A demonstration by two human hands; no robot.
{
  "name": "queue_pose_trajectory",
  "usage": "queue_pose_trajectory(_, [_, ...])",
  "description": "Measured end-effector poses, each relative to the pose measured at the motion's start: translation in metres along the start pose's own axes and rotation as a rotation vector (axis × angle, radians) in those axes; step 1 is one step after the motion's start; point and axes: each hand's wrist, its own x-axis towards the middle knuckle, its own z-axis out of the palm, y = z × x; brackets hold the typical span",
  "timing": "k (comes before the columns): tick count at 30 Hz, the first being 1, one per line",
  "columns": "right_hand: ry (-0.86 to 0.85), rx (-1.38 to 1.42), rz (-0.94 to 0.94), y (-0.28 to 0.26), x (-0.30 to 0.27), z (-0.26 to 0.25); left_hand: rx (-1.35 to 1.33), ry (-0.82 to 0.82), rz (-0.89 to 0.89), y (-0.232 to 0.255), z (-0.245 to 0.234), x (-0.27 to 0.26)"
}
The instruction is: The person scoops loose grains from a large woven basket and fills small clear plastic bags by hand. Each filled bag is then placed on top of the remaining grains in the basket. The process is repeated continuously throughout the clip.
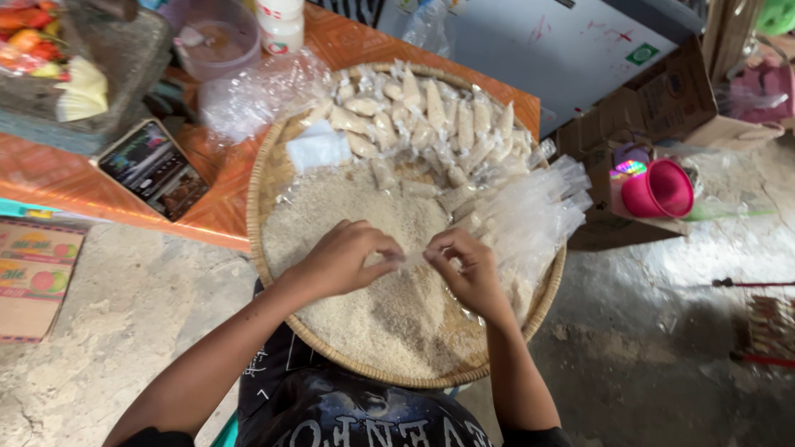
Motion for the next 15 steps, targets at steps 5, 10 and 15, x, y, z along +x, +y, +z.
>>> queue_pose_trajectory(5, [-0.215, 0.194, 0.298, -0.008, -0.02, -0.041, -0.503, -0.067, -0.376, -0.005, -0.001, 0.029])
queue_pose_trajectory(10, [0.111, 0.329, 0.693, 0.015, -0.036, -0.005, -1.029, 0.044, -0.681, -0.024, 0.005, 0.049])
queue_pose_trajectory(15, [0.104, -0.222, -0.129, 0.016, -0.062, 0.061, -0.724, 0.178, -0.354, -0.021, 0.022, 0.052])
